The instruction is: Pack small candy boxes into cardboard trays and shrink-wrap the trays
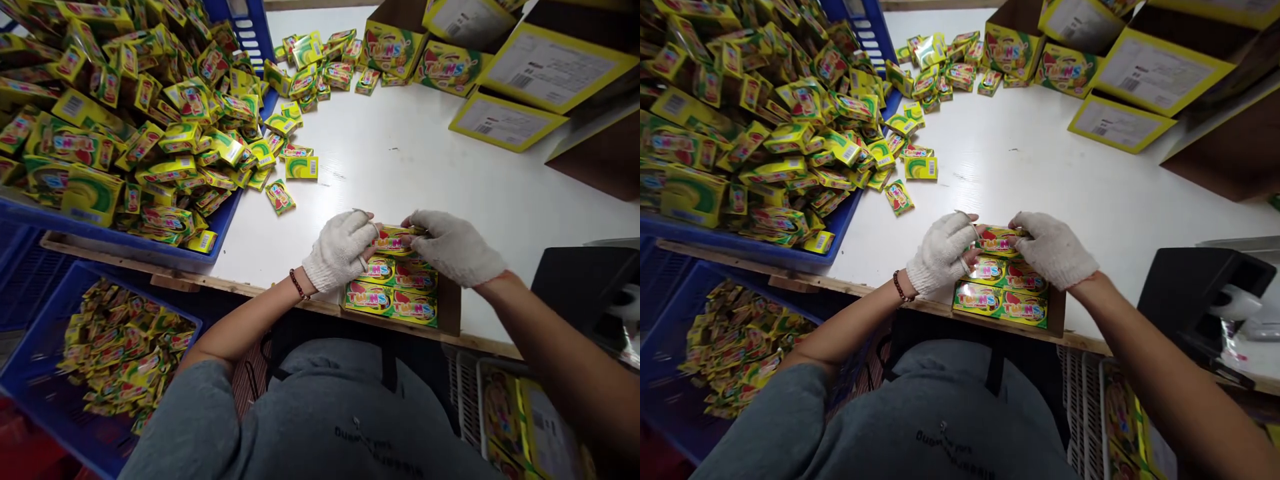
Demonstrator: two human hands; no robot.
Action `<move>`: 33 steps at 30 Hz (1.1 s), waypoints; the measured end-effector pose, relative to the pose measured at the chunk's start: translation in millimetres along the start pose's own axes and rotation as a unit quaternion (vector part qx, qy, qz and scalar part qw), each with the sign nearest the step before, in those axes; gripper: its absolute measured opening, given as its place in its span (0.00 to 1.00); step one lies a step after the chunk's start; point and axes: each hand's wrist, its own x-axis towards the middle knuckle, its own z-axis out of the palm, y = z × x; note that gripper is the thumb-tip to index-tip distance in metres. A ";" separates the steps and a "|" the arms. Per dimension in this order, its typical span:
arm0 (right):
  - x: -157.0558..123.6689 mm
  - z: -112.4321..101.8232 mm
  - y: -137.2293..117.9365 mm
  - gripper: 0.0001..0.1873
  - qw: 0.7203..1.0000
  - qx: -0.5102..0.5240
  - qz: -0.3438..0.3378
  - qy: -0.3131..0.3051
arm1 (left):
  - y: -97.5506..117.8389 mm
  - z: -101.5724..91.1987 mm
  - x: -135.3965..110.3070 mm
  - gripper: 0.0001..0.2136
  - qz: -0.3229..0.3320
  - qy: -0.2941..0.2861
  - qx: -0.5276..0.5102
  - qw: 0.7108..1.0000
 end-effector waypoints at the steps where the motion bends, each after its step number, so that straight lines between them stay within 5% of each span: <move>1: 0.6 12.4 2.3 0.13 1.000 -0.010 -0.012 0.014 | 2.6 1.8 0.2 0.13 -0.002 -0.034 0.014 0.999; 7: -2.3 60.7 -10.1 0.20 0.992 -0.124 -0.022 0.028 | 24.1 -4.4 3.7 0.10 -0.029 -0.167 0.121 0.978; 12: -8.6 58.6 -10.0 0.21 0.983 -0.131 -0.121 -0.045 | 2.2 -4.0 -4.5 0.11 -0.037 -0.120 0.054 0.991; 15: -8.2 53.5 -7.4 0.21 0.982 -0.129 -0.122 -0.066 | -43.7 -2.5 -6.9 0.10 -0.242 -0.033 0.040 0.969; 18: -8.6 50.3 -10.4 0.22 0.985 -0.133 -0.089 -0.071 | -96.8 -6.5 -7.9 0.27 -0.474 0.001 0.096 0.875; 20: -10.0 48.2 -13.6 0.23 0.987 -0.125 -0.083 -0.058 | -123.1 -10.3 -10.1 0.33 -0.554 -0.003 0.093 0.827; 22: -10.9 44.4 -16.1 0.24 0.991 -0.096 -0.089 -0.031 | -135.9 -13.3 -13.3 0.31 -0.573 -0.004 0.056 0.818; 25: -7.9 30.2 -19.8 0.24 0.994 -0.014 -0.100 0.052 | -127.0 -17.3 -15.4 0.28 -0.532 0.018 0.005 0.847; 28: 1.3 2.2 -27.6 0.24 0.988 0.068 -0.065 0.126 | -88.6 -25.5 -9.9 0.32 -0.372 0.056 -0.086 0.922; 30: 7.7 -21.7 -34.2 0.29 0.986 0.133 -0.018 0.095 | -54.6 -32.7 -2.7 0.35 -0.228 0.049 -0.162 0.959; 33: 9.9 -55.4 -37.9 0.27 0.988 0.154 -0.014 -0.026 | -10.1 -36.7 9.3 0.37 -0.074 0.007 -0.219 0.973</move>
